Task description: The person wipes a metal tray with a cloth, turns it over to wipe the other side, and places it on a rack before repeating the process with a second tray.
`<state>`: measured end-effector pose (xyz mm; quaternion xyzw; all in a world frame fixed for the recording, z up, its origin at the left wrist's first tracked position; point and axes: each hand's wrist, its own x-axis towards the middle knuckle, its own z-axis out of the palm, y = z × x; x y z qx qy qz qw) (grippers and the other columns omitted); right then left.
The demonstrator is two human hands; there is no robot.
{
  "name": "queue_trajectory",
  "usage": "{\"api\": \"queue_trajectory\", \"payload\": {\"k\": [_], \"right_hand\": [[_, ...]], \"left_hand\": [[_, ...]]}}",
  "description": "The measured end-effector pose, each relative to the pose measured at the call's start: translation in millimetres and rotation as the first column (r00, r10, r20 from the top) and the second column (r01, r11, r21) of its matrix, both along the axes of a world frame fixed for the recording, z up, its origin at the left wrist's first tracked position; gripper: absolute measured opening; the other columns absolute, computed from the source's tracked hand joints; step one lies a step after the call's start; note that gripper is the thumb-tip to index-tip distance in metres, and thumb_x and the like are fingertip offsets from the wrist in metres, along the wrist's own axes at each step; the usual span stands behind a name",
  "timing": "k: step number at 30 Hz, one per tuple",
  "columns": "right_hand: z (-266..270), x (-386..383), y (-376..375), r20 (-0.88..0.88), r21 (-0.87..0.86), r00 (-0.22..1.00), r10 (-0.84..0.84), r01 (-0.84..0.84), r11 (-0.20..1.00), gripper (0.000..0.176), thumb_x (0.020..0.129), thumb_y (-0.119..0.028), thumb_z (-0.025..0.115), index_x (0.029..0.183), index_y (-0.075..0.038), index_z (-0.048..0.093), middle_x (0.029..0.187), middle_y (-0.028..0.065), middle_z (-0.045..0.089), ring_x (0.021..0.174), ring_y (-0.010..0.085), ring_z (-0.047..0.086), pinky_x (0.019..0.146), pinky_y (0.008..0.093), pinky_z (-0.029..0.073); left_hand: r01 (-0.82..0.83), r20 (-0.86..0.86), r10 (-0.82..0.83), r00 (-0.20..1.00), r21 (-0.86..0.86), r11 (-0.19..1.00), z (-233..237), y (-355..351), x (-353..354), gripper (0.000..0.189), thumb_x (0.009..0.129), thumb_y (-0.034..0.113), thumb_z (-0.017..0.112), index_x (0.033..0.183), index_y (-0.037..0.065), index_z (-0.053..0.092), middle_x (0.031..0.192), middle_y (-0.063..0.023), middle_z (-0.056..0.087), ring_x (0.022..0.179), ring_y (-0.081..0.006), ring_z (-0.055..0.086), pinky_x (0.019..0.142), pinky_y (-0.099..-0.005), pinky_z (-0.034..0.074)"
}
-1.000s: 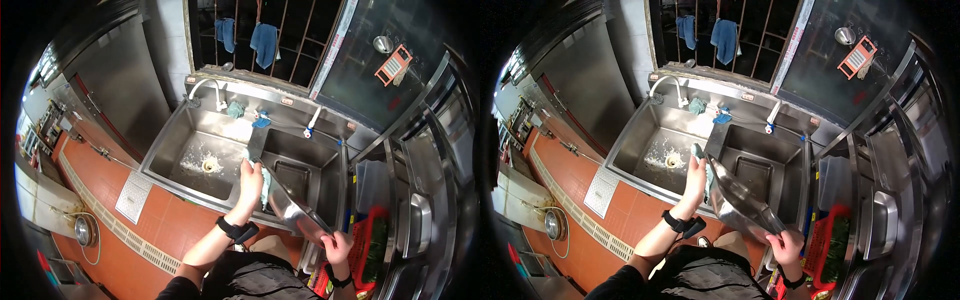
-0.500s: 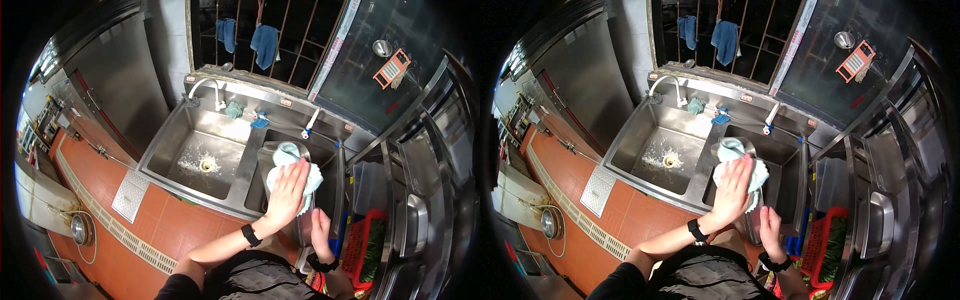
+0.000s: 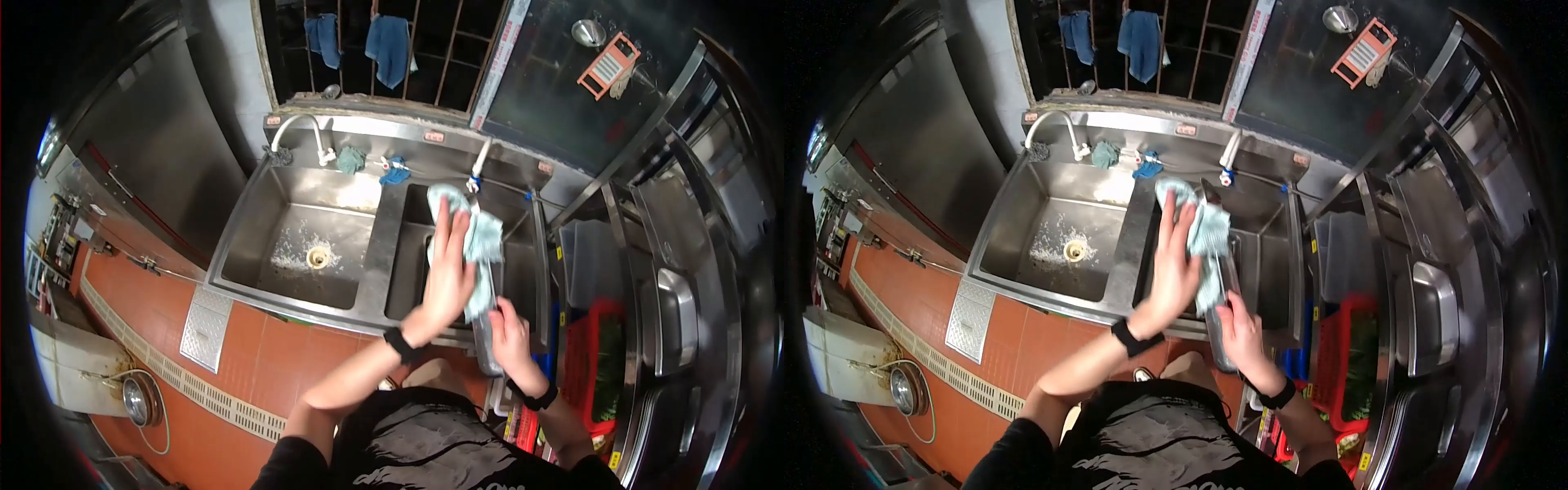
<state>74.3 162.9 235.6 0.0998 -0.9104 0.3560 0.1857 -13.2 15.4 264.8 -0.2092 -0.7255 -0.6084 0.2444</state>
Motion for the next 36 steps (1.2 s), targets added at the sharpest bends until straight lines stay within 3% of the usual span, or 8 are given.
{"api": "queue_trajectory", "payload": {"k": [6,12,16,20,27,31,35,36], "right_hand": [[4.9,-14.5,3.6,-0.071,-0.181,0.993,-0.095,0.081,0.980,0.025,0.094,-0.016,0.045,0.102,0.005,0.056,0.075,0.0229,0.059,0.070,0.0357,0.063,0.060,0.0361,0.047],[1.4,-46.1,7.7,0.008,-0.657,0.997,-0.077,0.063,0.751,0.046,0.099,-0.035,0.033,0.097,0.003,0.058,0.080,0.0009,0.059,0.075,0.0091,0.049,0.068,0.0266,0.043],[8.5,-58.2,6.8,0.079,-0.651,0.966,-0.246,0.237,0.721,0.050,0.099,-0.039,0.031,0.098,0.002,0.058,0.082,0.0023,0.059,0.076,0.0091,0.049,0.069,0.0264,0.042],[2.7,-48.0,1.9,-0.051,-0.609,0.999,-0.004,-0.028,0.793,0.041,0.097,-0.035,0.037,0.104,0.002,0.054,0.079,0.0081,0.059,0.075,0.0146,0.055,0.070,0.0285,0.044],[7.3,-26.7,5.9,0.024,-0.332,0.999,-0.022,0.029,0.943,0.024,0.092,-0.019,0.053,0.102,0.002,0.054,0.073,0.0077,0.056,0.066,0.0099,0.050,0.061,0.0245,0.041],[-2.6,-41.1,15.5,0.096,-0.569,0.995,-0.029,0.079,0.819,0.023,0.091,-0.017,0.055,0.099,0.004,0.056,0.084,-0.0009,0.059,0.078,0.0067,0.052,0.069,0.0222,0.042],[-5.9,-63.6,26.5,0.045,-0.953,0.990,0.132,0.003,0.303,0.027,0.093,-0.031,0.051,0.088,-0.006,0.059,0.076,-0.0029,0.057,0.070,0.0054,0.052,0.059,0.0208,0.041],[6.4,-63.9,20.9,0.089,-0.940,0.993,0.076,0.059,0.337,0.029,0.093,-0.033,0.051,0.086,-0.006,0.058,0.074,-0.0037,0.055,0.067,0.0051,0.050,0.057,0.0206,0.039]], "left_hand": [[-0.220,-0.130,0.189,0.973,-0.311,0.924,18.7,18.7,-6.9,0.057,0.063,-0.008,0.055,0.117,0.010,0.058,0.148,-0.0164,0.018,0.137,-0.0359,0.012,0.107,-0.0569,0.010],[0.156,-0.001,-0.161,0.987,-0.256,0.954,-12.9,24.3,29.3,0.070,0.063,-0.009,0.054,0.130,0.002,0.039,0.139,-0.0229,0.030,0.132,-0.0410,0.021,0.109,-0.0458,0.020],[0.313,0.114,-0.294,0.949,-0.236,0.920,-33.4,18.1,83.9,0.090,0.063,-0.005,0.059,0.139,-0.006,0.012,0.141,-0.0275,0.023,0.131,-0.0429,0.023,0.109,-0.0457,0.020],[0.191,0.053,-0.183,0.982,-0.296,0.936,-31.0,20.8,60.7,0.084,0.069,-0.001,0.058,0.138,-0.008,0.012,0.140,-0.0309,0.022,0.132,-0.0433,0.021,0.109,-0.0442,0.019],[-0.062,-0.107,0.043,0.993,-0.182,0.981,24.1,28.3,-61.6,0.080,0.064,-0.009,0.048,0.138,-0.002,0.020,0.135,-0.0275,0.034,0.129,-0.0418,0.027,0.107,-0.0419,0.024],[0.113,-0.038,-0.129,0.991,-0.283,0.952,14.9,31.9,-29.1,0.082,0.064,-0.007,0.050,0.138,-0.004,0.017,0.133,-0.0241,0.037,0.129,-0.0390,0.027,0.109,-0.0481,0.019],[0.305,0.022,-0.312,0.950,-0.285,0.909,-6.3,28.4,39.5,0.085,0.061,-0.007,0.051,0.139,-0.004,0.015,0.137,-0.0246,0.031,0.128,-0.0409,0.030,0.108,-0.0450,0.022],[0.314,0.027,-0.320,0.947,-0.288,0.905,-13.6,27.8,52.5,0.087,0.061,-0.007,0.053,0.139,-0.005,0.014,0.138,-0.0246,0.030,0.128,-0.0407,0.029,0.108,-0.0445,0.022]]}}
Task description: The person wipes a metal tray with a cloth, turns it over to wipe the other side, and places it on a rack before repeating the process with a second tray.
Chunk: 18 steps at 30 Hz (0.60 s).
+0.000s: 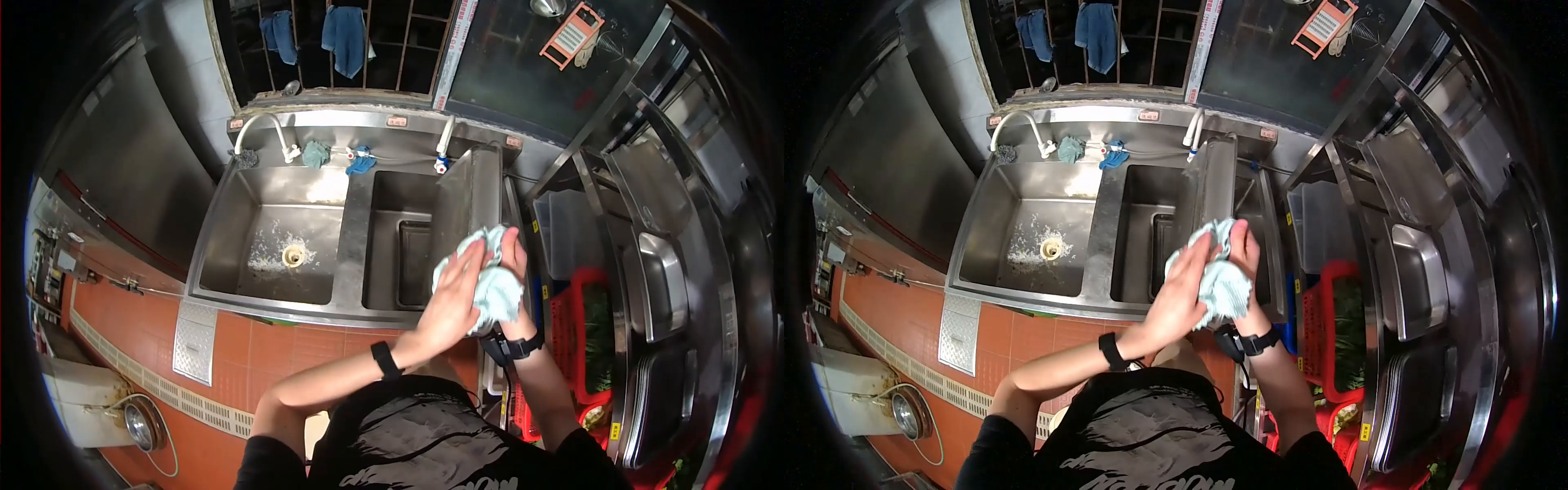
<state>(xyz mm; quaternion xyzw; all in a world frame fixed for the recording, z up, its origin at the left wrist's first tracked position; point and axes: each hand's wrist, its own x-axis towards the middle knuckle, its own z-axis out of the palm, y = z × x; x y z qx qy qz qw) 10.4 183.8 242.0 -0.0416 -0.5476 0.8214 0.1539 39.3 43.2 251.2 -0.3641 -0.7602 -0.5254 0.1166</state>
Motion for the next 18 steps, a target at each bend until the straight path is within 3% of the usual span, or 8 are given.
{"api": "queue_trajectory", "payload": {"k": [4,6,7,11,13,15,17,18], "right_hand": [[8.0,-14.7,-4.6,0.037,0.174,0.987,-0.155,0.146,0.974,0.017,0.091,-0.022,0.057,0.088,-0.005,0.057,0.075,-0.0034,0.055,0.065,0.0041,0.046,0.058,0.0196,0.037],[21.7,-12.7,-10.4,0.087,0.108,0.973,-0.213,0.203,0.973,0.013,0.088,-0.015,0.060,0.093,-0.004,0.057,0.082,-0.0010,0.059,0.072,0.0048,0.051,0.065,0.0193,0.039],[12.7,-20.0,4.2,0.074,0.101,0.984,-0.161,0.153,0.983,0.014,0.086,-0.011,0.061,0.097,-0.003,0.057,0.086,-0.0004,0.060,0.076,0.0063,0.053,0.069,0.0207,0.041],[29.0,-18.1,14.4,0.130,-0.034,0.992,-0.007,0.011,0.999,0.018,0.085,-0.008,0.059,0.102,-0.003,0.057,0.093,0.0018,0.062,0.083,0.0101,0.057,0.075,0.0236,0.044],[28.0,-23.8,31.7,0.106,-0.108,0.994,0.041,-0.030,0.994,0.020,0.084,-0.005,0.058,0.104,-0.003,0.056,0.097,0.0049,0.062,0.087,0.0136,0.060,0.080,0.0254,0.046],[48.0,-17.4,37.8,0.013,-0.096,0.995,0.099,-0.098,0.991,0.025,0.084,-0.005,0.059,0.108,-0.002,0.054,0.097,0.0060,0.062,0.087,0.0151,0.060,0.081,0.0264,0.047],[75.8,-0.4,29.6,0.016,-0.105,0.992,0.122,-0.120,0.987,0.029,0.085,-0.009,0.059,0.112,-0.002,0.052,0.099,0.0064,0.062,0.087,0.0160,0.060,0.082,0.0282,0.047],[89.0,9.2,22.9,0.022,-0.121,0.996,0.087,-0.084,0.989,0.029,0.086,-0.011,0.057,0.113,-0.003,0.051,0.099,0.0064,0.061,0.086,0.0169,0.060,0.081,0.0296,0.048]], "left_hand": [[-0.010,0.045,0.008,0.999,0.043,0.999,-23.7,-9.0,22.4,0.085,0.060,-0.009,0.056,0.138,-0.003,0.023,0.138,-0.0206,0.032,0.129,-0.0382,0.029,0.107,-0.0450,0.025],[0.041,-0.234,-0.083,0.969,-0.180,0.983,-34.9,-19.1,23.8,0.075,0.065,-0.006,0.057,0.136,0.005,0.033,0.138,-0.0122,0.037,0.130,-0.0322,0.030,0.108,-0.0470,0.026],[-0.073,-0.364,-0.011,0.931,-0.217,0.973,-39.7,-20.4,25.8,0.064,0.071,0.003,0.056,0.132,0.015,0.043,0.136,-0.0039,0.040,0.128,-0.0261,0.035,0.103,-0.0411,0.033],[-0.188,-0.524,-0.008,0.852,-0.319,0.929,-65.0,-51.2,13.7,0.061,0.070,0.011,0.058,0.129,0.021,0.049,0.126,-0.0023,0.048,0.116,-0.0197,0.045,0.084,-0.0315,0.041],[-0.250,-0.415,0.041,0.909,-0.462,0.851,-93.1,-74.4,-1.1,0.060,0.068,0.005,0.059,0.126,0.019,0.052,0.124,-0.0070,0.050,0.115,-0.0218,0.045,0.088,-0.0331,0.041],[-0.267,-0.032,0.292,0.956,-0.512,0.817,-130.1,-98.9,-15.9,0.057,0.068,-0.005,0.053,0.122,0.013,0.055,0.123,-0.0125,0.053,0.110,-0.0265,0.051,0.090,-0.0340,0.045],[-0.418,0.495,0.558,0.666,-0.373,0.828,-164.8,-119.7,-36.6,0.046,0.072,-0.003,0.051,0.116,0.007,0.057,0.103,-0.0165,0.063,0.094,-0.0318,0.060,0.083,-0.0359,0.049],[-0.510,0.600,0.506,0.620,-0.182,0.841,-181.3,-123.9,-48.0,0.040,0.075,-0.001,0.052,0.114,0.004,0.057,0.095,-0.0161,0.064,0.086,-0.0299,0.062,0.078,-0.0350,0.050]]}}
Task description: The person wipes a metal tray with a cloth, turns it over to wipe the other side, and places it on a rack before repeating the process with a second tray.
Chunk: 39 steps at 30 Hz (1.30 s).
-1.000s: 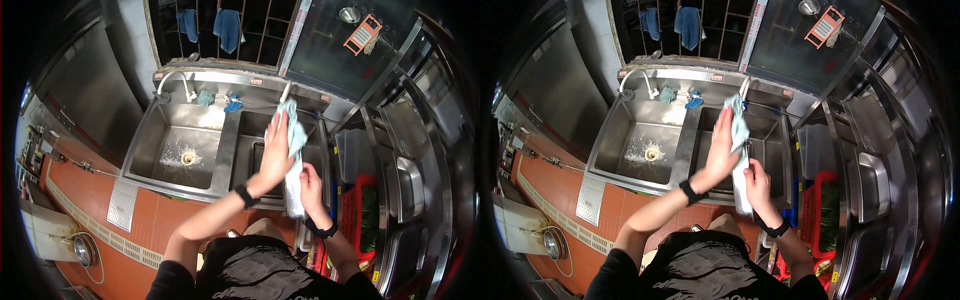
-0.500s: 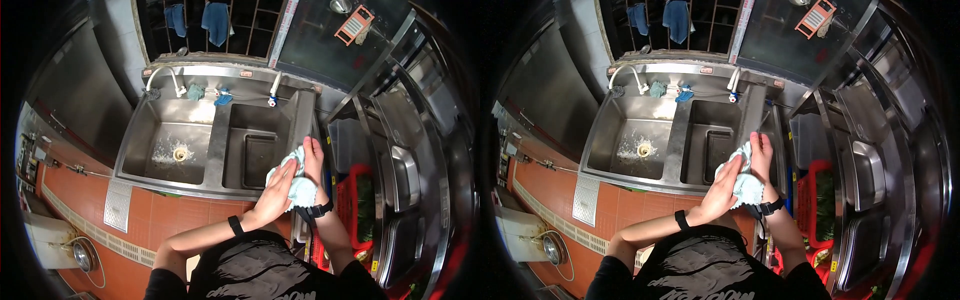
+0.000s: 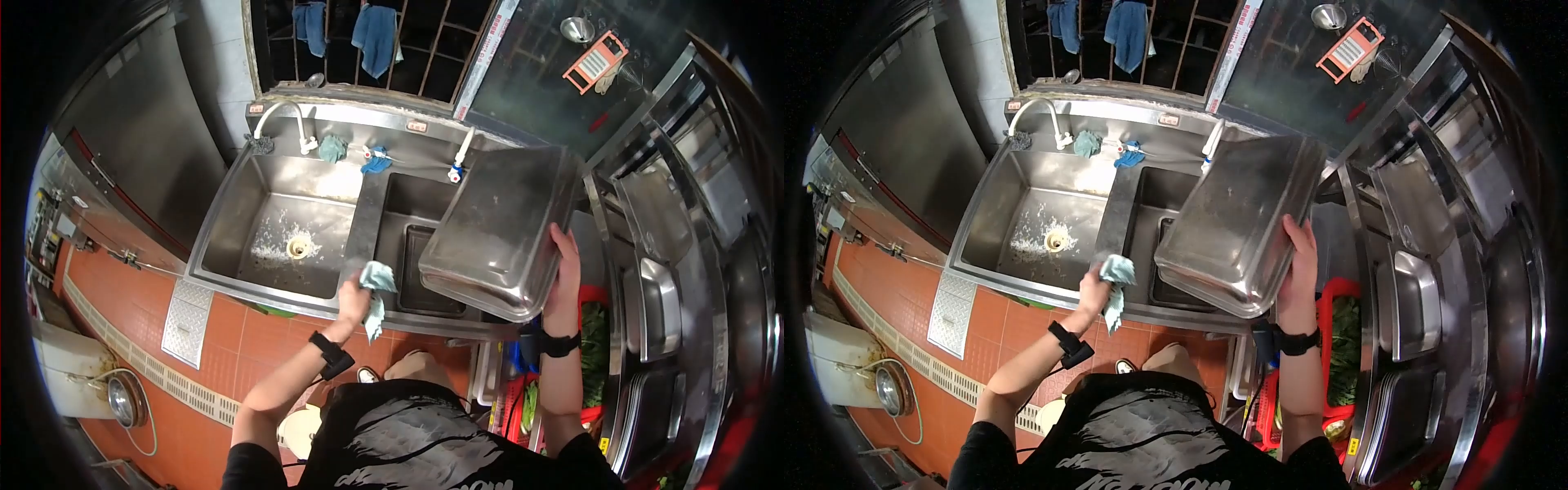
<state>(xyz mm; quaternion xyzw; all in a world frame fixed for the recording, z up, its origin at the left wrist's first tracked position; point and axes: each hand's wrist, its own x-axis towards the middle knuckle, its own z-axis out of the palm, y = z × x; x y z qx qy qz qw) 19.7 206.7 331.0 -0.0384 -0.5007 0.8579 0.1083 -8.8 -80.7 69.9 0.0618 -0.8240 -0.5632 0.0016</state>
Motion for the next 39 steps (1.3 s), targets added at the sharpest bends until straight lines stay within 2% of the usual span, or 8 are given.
{"api": "queue_trajectory", "payload": {"k": [3,7,13,17,22,27,34,39], "right_hand": [[0.8,11.1,-6.2,0.007,0.003,0.994,-0.106,0.106,0.994,0.029,0.088,-0.018,0.056,0.114,-0.006,0.051,0.102,0.0071,0.060,0.087,0.0194,0.060,0.079,0.0333,0.050],[-47.9,11.3,12.8,-0.228,-0.248,0.920,0.320,-0.372,0.894,0.045,0.084,-0.018,0.062,0.123,-0.004,0.045,0.118,0.0103,0.053,0.113,0.0248,0.049,0.099,0.0435,0.038],[-61.8,28.3,-29.5,-0.014,-0.099,0.832,0.554,-0.553,0.827,0.064,0.066,0.011,0.059,0.125,-0.009,0.044,0.120,0.0073,0.051,0.117,0.0278,0.044,0.101,0.0467,0.031],[-59.2,34.8,-28.1,-0.062,-0.113,0.820,0.569,-0.572,0.812,0.063,0.067,0.008,0.063,0.125,-0.008,0.045,0.119,0.0069,0.053,0.117,0.0281,0.045,0.101,0.0473,0.033],[-61.4,31.3,-30.2,-0.053,-0.127,0.818,0.573,-0.575,0.808,0.058,0.071,0.006,0.063,0.124,-0.007,0.046,0.121,0.0078,0.053,0.116,0.0276,0.047,0.100,0.0453,0.035],[-61.3,22.0,-38.0,0.006,-0.094,0.859,0.511,-0.509,0.856,0.042,0.072,0.016,0.055,0.109,-0.005,0.055,0.104,0.0072,0.059,0.099,0.0199,0.055,0.090,0.0356,0.040],[-53.1,20.1,-31.7,-0.016,-0.059,0.888,0.459,-0.460,0.886,0.037,0.071,0.018,0.052,0.100,-0.004,0.058,0.092,0.0072,0.061,0.084,0.0184,0.058,0.078,0.0289,0.043],[-60.2,55.0,-24.1,-0.014,-0.049,0.818,0.575,-0.575,0.816,0.045,0.070,0.019,0.051,0.108,-0.004,0.056,0.099,0.0094,0.060,0.093,0.0209,0.057,0.080,0.0332,0.047]], "left_hand": [[-0.099,0.128,0.019,0.992,0.655,0.749,43.4,3.1,-8.1,0.037,0.083,-0.002,0.046,0.118,0.003,0.053,0.098,-0.0062,0.063,0.087,-0.0140,0.059,0.076,-0.0266,0.046],[-0.085,0.061,0.066,0.996,0.876,0.475,123.7,24.8,-18.2,0.041,0.083,-0.007,0.041,0.122,0.003,0.050,0.105,-0.0051,0.060,0.093,-0.0119,0.055,0.080,-0.0250,0.044],[-0.044,-0.018,0.097,0.995,0.801,0.597,150.1,14.7,-37.7,0.049,0.082,-0.005,0.037,0.130,0.003,0.043,0.117,-0.0095,0.056,0.103,-0.0162,0.054,0.086,-0.0260,0.042],[-0.268,-0.271,0.544,0.794,0.648,0.713,175.7,2.2,-48.6,0.061,0.074,-0.010,0.037,0.134,0.000,0.035,0.128,-0.0187,0.046,0.120,-0.0240,0.044,0.097,-0.0296,0.034],[-0.137,-0.207,0.458,0.864,0.780,0.611,196.7,13.6,-48.7,0.052,0.074,-0.011,0.037,0.125,-0.005,0.045,0.115,-0.0132,0.057,0.106,-0.0193,0.054,0.090,-0.0256,0.040],[0.073,-0.338,0.213,0.917,0.667,0.741,194.8,49.1,-10.7,0.055,0.079,0.000,0.052,0.132,-0.001,0.038,0.124,-0.0170,0.049,0.116,-0.0212,0.046,0.098,-0.0293,0.035],[0.250,-0.338,0.080,0.938,0.816,0.522,191.5,62.6,26.2,0.062,0.092,0.027,0.048,0.142,0.006,0.019,0.140,-0.0115,0.029,0.131,-0.0212,0.025,0.107,-0.0311,0.019],[-0.044,0.004,0.127,0.992,0.948,0.314,192.8,22.7,-36.4,0.051,0.091,0.043,0.049,0.121,0.001,0.047,0.116,-0.0064,0.054,0.104,-0.0129,0.048,0.092,-0.0283,0.036]]}}
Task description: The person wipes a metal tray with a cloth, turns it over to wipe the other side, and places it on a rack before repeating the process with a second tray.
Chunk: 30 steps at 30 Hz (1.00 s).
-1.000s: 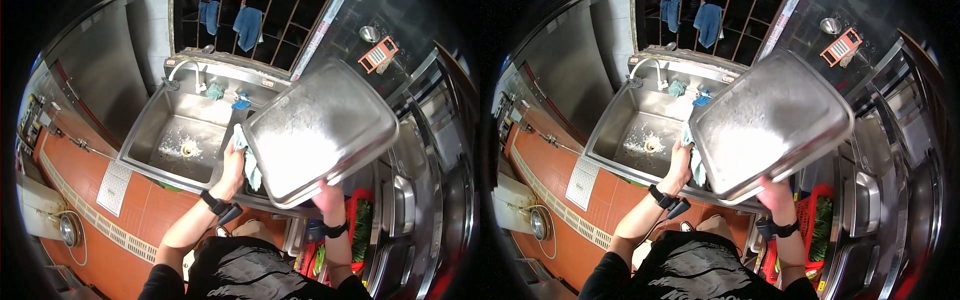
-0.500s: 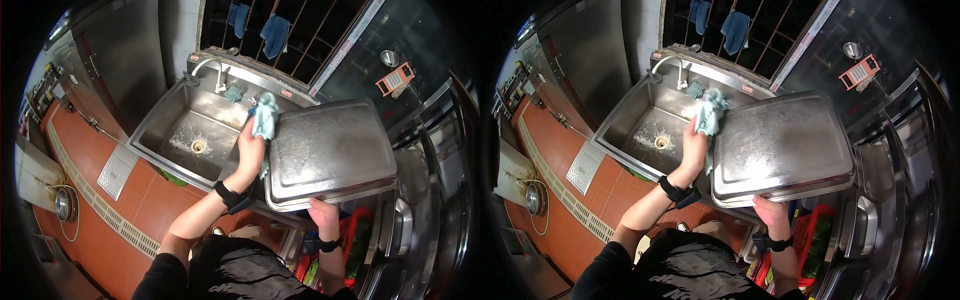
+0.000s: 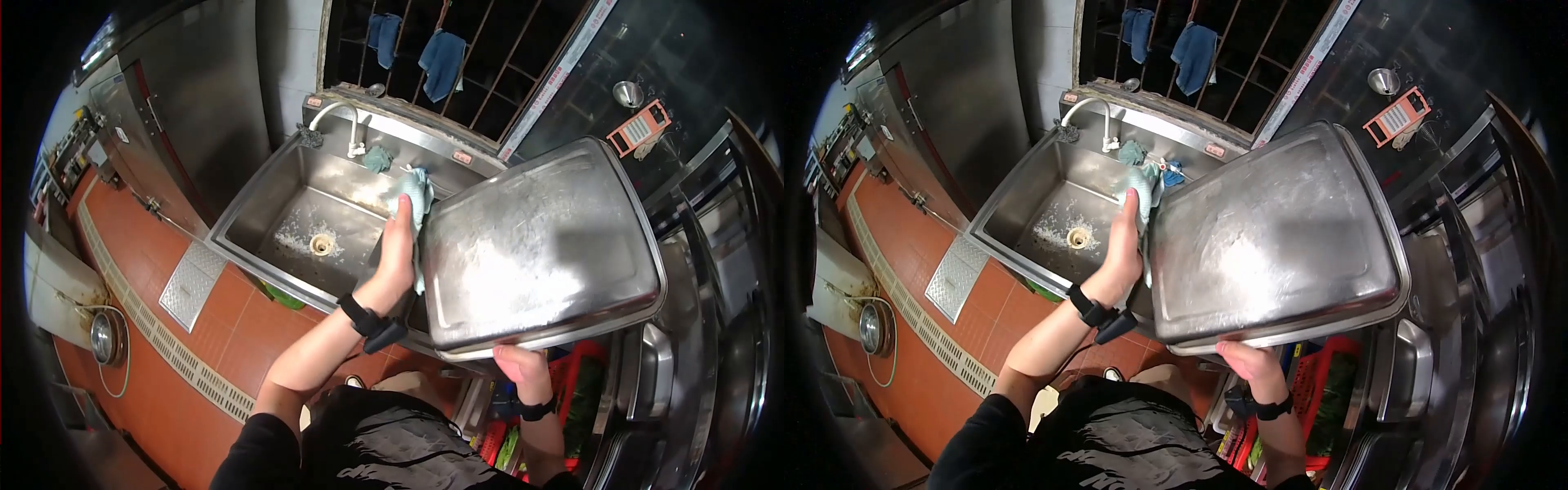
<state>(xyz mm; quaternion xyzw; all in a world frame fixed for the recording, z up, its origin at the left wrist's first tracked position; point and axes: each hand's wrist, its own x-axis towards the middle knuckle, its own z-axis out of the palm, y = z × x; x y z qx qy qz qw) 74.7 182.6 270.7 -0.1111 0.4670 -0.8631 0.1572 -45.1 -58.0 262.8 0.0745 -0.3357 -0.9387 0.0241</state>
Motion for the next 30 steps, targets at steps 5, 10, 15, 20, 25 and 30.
{"api": "queue_trajectory", "payload": {"k": [5,10,15,20,25,30], "right_hand": [[13.0,6.6,-14.4,0.098,-0.047,0.992,-0.085,0.090,0.995,0.039,0.070,0.018,0.052,0.103,-0.002,0.057,0.098,0.0087,0.060,0.097,0.0215,0.055,0.088,0.0371,0.042],[15.4,-24.2,-22.6,0.064,-0.071,0.974,-0.218,0.222,0.972,0.037,0.069,0.017,0.049,0.099,-0.003,0.057,0.094,0.0073,0.058,0.097,0.0198,0.054,0.091,0.0351,0.039],[10.7,-49.3,1.1,0.102,-0.075,0.966,-0.238,0.246,0.966,0.049,0.065,0.014,0.048,0.111,-0.001,0.052,0.110,0.0108,0.055,0.108,0.0250,0.051,0.097,0.0410,0.036],[-0.4,-46.8,10.6,0.081,-0.075,0.957,-0.277,0.283,0.956,0.047,0.066,0.014,0.049,0.111,0.000,0.051,0.105,0.0104,0.057,0.102,0.0244,0.054,0.091,0.0387,0.040],[8.9,-20.0,63.2,-0.294,0.402,0.950,-0.107,0.225,0.888,0.045,0.064,0.013,0.064,0.106,-0.003,0.056,0.104,0.0058,0.058,0.092,0.0177,0.056,0.078,0.0319,0.045],[-1.2,-14.1,75.3,-0.194,-0.148,0.862,-0.468,0.446,0.883,0.023,0.083,-0.002,0.059,0.105,-0.004,0.057,0.102,0.0065,0.062,0.093,0.0186,0.059,0.084,0.0324,0.046]], "left_hand": [[-0.152,-0.116,0.136,0.984,-0.138,0.979,-2.1,19.0,18.1,0.037,0.092,0.014,0.047,0.127,0.005,0.040,0.115,-0.0040,0.054,0.102,-0.0134,0.050,0.091,-0.0277,0.036],[-0.020,-0.054,0.010,0.998,-0.194,0.981,-6.6,56.9,72.4,0.041,0.093,0.012,0.044,0.132,0.002,0.035,0.121,-0.0061,0.050,0.109,-0.0134,0.045,0.095,-0.0265,0.034],[-0.217,-0.320,0.032,0.947,-0.563,0.798,5.5,59.2,110.4,0.047,0.080,-0.008,0.042,0.126,0.002,0.044,0.123,-0.0108,0.048,0.114,-0.0173,0.045,0.099,-0.0285,0.032],[0.007,-0.084,-0.041,0.996,-0.368,0.930,3.5,13.9,93.2,0.047,0.079,-0.011,0.039,0.120,0.009,0.052,0.113,-0.0061,0.055,0.105,-0.0136,0.049,0.091,-0.0246,0.038],[-0.047,0.185,0.081,0.979,-0.183,0.982,-66.3,-54.2,66.1,0.034,0.082,-0.005,0.043,0.112,0.006,0.053,0.102,-0.0107,0.059,0.087,-0.0197,0.060,0.073,-0.0318,0.052],[-0.049,0.298,0.080,0.951,-0.111,0.993,-83.3,-85.2,81.1,0.032,0.082,-0.006,0.040,0.109,0.006,0.051,0.097,-0.0108,0.059,0.082,-0.0209,0.060,0.070,-0.0324,0.052]]}}
